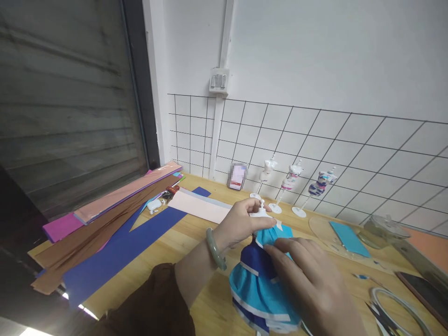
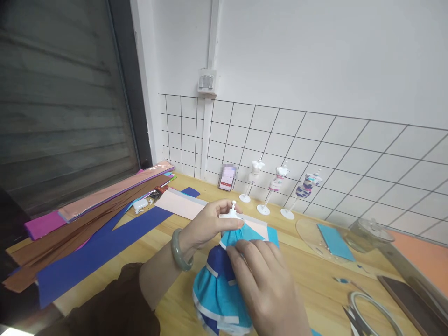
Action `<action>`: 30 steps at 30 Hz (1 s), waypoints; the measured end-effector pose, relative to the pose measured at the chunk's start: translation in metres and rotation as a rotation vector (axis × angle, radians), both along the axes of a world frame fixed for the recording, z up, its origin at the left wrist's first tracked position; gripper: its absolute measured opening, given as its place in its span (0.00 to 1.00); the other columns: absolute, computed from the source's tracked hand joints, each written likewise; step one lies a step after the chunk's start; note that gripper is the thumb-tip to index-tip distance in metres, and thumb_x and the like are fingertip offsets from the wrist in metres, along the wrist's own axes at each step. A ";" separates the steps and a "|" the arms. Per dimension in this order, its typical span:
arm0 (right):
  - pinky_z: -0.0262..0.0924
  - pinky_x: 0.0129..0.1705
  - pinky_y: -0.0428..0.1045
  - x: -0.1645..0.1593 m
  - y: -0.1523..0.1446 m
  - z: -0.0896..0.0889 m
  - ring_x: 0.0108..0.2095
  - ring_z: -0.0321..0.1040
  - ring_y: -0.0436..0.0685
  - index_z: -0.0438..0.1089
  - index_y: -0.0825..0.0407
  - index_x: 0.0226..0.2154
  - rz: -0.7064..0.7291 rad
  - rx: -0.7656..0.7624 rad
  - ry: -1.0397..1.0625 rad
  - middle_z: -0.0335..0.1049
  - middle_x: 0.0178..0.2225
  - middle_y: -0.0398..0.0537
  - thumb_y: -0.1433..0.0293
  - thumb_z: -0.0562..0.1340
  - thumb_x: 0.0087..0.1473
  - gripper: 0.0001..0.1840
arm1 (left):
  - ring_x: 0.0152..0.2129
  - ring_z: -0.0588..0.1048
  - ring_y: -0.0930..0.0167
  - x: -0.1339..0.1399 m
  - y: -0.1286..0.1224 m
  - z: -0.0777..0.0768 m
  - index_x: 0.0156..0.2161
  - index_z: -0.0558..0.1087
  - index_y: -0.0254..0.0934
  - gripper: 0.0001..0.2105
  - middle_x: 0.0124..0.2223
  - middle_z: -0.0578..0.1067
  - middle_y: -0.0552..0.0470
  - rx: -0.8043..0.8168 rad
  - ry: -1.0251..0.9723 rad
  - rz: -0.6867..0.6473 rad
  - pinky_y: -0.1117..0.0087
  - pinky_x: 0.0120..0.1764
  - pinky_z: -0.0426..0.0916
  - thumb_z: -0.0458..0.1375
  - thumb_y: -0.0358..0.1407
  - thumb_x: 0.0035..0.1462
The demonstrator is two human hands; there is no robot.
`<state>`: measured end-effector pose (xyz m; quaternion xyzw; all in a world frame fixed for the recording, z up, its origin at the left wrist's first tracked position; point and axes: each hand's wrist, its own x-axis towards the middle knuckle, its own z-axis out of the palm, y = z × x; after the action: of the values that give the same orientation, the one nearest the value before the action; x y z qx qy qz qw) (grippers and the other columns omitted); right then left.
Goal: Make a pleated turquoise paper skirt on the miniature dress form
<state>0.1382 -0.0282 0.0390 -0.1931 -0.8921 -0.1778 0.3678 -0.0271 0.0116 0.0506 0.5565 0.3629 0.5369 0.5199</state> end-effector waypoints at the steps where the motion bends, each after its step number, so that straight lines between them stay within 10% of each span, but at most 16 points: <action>1: 0.55 0.36 0.54 0.000 0.000 0.000 0.36 0.61 0.59 0.67 0.60 0.43 -0.003 0.013 0.007 0.67 0.37 0.59 0.79 0.52 0.59 0.12 | 0.25 0.64 0.77 -0.001 0.000 0.000 0.34 0.70 0.34 0.12 0.31 0.66 0.56 -0.001 -0.004 0.010 0.75 0.29 0.60 0.64 0.35 0.44; 30: 0.55 0.37 0.57 0.003 0.001 -0.004 0.38 0.61 0.60 0.67 0.58 0.44 -0.072 0.069 0.079 0.66 0.40 0.61 0.80 0.54 0.58 0.12 | 0.21 0.62 0.79 -0.005 0.003 0.001 0.36 0.70 0.35 0.11 0.29 0.65 0.57 -0.011 0.007 0.034 0.78 0.21 0.58 0.62 0.35 0.46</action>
<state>0.1415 -0.0269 0.0354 -0.2194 -0.8627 -0.2137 0.4025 -0.0321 0.0142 0.0519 0.5494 0.3770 0.5416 0.5125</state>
